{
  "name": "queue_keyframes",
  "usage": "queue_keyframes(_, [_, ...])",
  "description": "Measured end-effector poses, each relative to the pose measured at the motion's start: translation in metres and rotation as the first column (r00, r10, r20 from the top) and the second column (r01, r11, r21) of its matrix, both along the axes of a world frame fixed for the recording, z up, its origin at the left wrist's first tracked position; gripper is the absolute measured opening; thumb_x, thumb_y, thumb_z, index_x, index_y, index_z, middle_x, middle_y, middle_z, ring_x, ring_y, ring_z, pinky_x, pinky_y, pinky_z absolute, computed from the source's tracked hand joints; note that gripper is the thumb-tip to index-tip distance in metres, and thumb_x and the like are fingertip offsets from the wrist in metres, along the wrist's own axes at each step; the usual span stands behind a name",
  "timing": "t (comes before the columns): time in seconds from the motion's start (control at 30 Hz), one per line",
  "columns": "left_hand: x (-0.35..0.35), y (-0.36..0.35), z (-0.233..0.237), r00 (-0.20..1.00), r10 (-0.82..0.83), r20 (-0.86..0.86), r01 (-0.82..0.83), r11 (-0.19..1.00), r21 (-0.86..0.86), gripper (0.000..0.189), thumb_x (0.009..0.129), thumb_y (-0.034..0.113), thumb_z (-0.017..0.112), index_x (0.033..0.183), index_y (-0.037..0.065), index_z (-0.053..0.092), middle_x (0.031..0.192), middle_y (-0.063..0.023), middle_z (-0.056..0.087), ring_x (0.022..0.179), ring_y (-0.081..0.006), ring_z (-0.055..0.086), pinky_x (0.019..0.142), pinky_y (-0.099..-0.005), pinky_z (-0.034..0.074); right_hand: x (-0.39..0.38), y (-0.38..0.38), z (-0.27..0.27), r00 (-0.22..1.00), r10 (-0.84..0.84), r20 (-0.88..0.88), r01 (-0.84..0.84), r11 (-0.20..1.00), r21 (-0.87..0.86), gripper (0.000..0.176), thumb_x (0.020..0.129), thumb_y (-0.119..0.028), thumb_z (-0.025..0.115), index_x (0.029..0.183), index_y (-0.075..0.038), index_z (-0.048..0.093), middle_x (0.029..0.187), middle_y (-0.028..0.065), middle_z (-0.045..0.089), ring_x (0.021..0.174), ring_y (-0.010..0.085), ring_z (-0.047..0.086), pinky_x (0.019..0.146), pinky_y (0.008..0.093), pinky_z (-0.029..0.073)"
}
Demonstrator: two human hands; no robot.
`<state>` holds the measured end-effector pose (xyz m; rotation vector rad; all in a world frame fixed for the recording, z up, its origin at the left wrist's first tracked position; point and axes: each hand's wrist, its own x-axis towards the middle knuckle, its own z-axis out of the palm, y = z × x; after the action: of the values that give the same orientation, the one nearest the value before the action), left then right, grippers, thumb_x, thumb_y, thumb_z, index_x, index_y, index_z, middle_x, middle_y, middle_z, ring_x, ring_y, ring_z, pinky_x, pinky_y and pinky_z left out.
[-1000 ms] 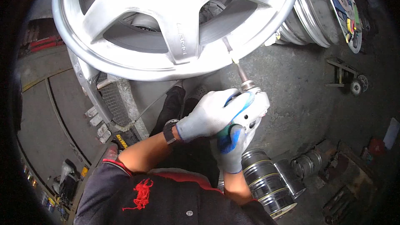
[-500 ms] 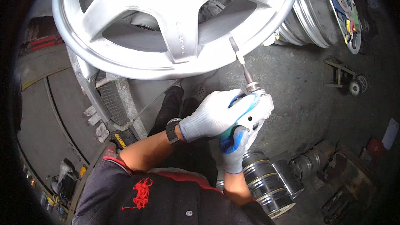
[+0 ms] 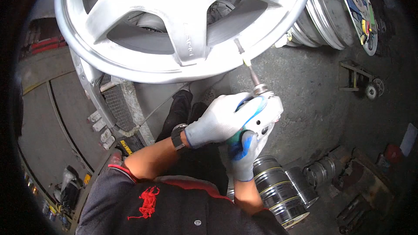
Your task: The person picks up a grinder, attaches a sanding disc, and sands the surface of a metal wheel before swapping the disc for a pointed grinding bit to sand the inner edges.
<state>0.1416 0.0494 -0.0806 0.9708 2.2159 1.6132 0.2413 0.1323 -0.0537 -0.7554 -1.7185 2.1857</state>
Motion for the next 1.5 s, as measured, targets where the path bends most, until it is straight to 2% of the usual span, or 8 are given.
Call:
queue_keyframes(0.5, [0.001, -0.001, 0.002, 0.996, 0.049, -0.069, -0.046, 0.998, 0.047, 0.037, 0.089, 0.015, 0.070, 0.123, 0.000, 0.065, 0.102, -0.0176, 0.068, 0.082, -0.0348, 0.070, 0.068, -0.0421, 0.057, -0.007, -0.003, 0.002, 1.000, -0.019, -0.012, 0.019, 1.000, -0.020, 0.092, 0.096, -0.059, 0.063, 0.158, -0.003, 0.024, 0.152, 0.0148, 0.042, 0.140, 0.0278, 0.044, 0.118, 0.0443, 0.035])
queue_keyframes(0.63, [0.000, 0.006, -0.007, 0.903, -0.043, 0.427, 0.052, 0.999, -0.010, 0.043, 0.086, 0.019, 0.073, 0.124, 0.001, 0.066, 0.102, -0.0164, 0.068, 0.080, -0.0313, 0.070, 0.068, -0.0400, 0.057, 0.002, 0.017, -0.020, 0.998, 0.054, -0.011, -0.052, 0.990, 0.129, 0.090, 0.097, -0.055, 0.063, 0.159, -0.005, 0.023, 0.152, 0.0143, 0.043, 0.140, 0.0280, 0.045, 0.119, 0.0440, 0.035])
queue_keyframes(0.7, [0.004, -0.003, -0.002, 0.991, 0.053, -0.123, -0.056, 0.998, -0.015, 0.038, 0.089, 0.020, 0.071, 0.121, 0.001, 0.067, 0.102, -0.0165, 0.068, 0.079, -0.0313, 0.069, 0.067, -0.0399, 0.056, 0.002, 0.011, -0.021, 0.998, 0.039, -0.039, -0.034, 0.993, 0.113, 0.089, 0.097, -0.055, 0.063, 0.159, -0.006, 0.023, 0.151, 0.0143, 0.043, 0.140, 0.0281, 0.045, 0.119, 0.0442, 0.035])
queue_keyframes(0.83, [-0.001, -0.001, 0.004, 0.992, 0.063, -0.109, -0.066, 0.997, -0.027, 0.036, 0.090, 0.021, 0.070, 0.120, 0.001, 0.067, 0.101, -0.0175, 0.068, 0.079, -0.0321, 0.069, 0.067, -0.0404, 0.056, 0.001, 0.004, -0.012, 0.999, -0.039, -0.015, 0.039, 0.999, -0.035, 0.090, 0.097, -0.058, 0.062, 0.159, -0.006, 0.023, 0.150, 0.0142, 0.044, 0.140, 0.0274, 0.046, 0.118, 0.0436, 0.036])
queue_keyframes(0.93, [-0.008, 0.011, 0.000, 0.872, -0.046, 0.487, 0.082, 0.995, -0.053, 0.039, 0.088, 0.018, 0.072, 0.123, 0.002, 0.067, 0.100, -0.0173, 0.068, 0.080, -0.0314, 0.070, 0.067, -0.0405, 0.057, 0.000, 0.015, -0.019, 0.999, -0.029, -0.047, 0.029, 1.000, 0.010, 0.089, 0.097, -0.057, 0.061, 0.159, -0.006, 0.023, 0.150, 0.0138, 0.045, 0.139, 0.0267, 0.046, 0.117, 0.0432, 0.036])
queue_keyframes(1.13, [0.003, 0.001, 0.004, 0.995, 0.043, -0.086, -0.044, 0.999, -0.006, 0.034, 0.090, 0.019, 0.070, 0.119, 0.002, 0.067, 0.097, -0.0169, 0.067, 0.077, -0.0319, 0.069, 0.066, -0.0405, 0.056, 0.006, 0.024, -0.026, 0.988, 0.103, 0.116, -0.144, 0.881, 0.450, 0.089, 0.099, -0.055, 0.060, 0.162, -0.006, 0.019, 0.152, 0.0132, 0.043, 0.141, 0.0274, 0.045, 0.118, 0.0435, 0.035])
queue_keyframes(1.3, [-0.001, 0.014, -0.003, 0.911, -0.036, 0.411, 0.050, 0.998, -0.024, 0.039, 0.086, 0.014, 0.072, 0.122, 0.000, 0.067, 0.097, -0.0168, 0.067, 0.076, -0.0318, 0.069, 0.065, -0.0401, 0.057, 0.003, 0.022, -0.019, 0.998, 0.049, 0.029, -0.053, 0.982, 0.179, 0.091, 0.099, -0.056, 0.060, 0.162, -0.006, 0.018, 0.151, 0.0127, 0.043, 0.140, 0.0268, 0.045, 0.118, 0.0436, 0.035])
queue_keyframes(1.5, [0.005, 0.001, 0.003, 0.997, 0.041, -0.060, -0.039, 0.999, 0.023, 0.036, 0.089, 0.015, 0.070, 0.121, 0.000, 0.066, 0.102, -0.0188, 0.068, 0.080, -0.0340, 0.070, 0.069, -0.0404, 0.057, 0.010, 0.012, -0.010, 1.000, 0.004, 0.012, -0.004, 0.998, 0.066, 0.090, 0.097, -0.057, 0.063, 0.159, -0.006, 0.022, 0.149, 0.0131, 0.043, 0.138, 0.0257, 0.046, 0.117, 0.0440, 0.036])
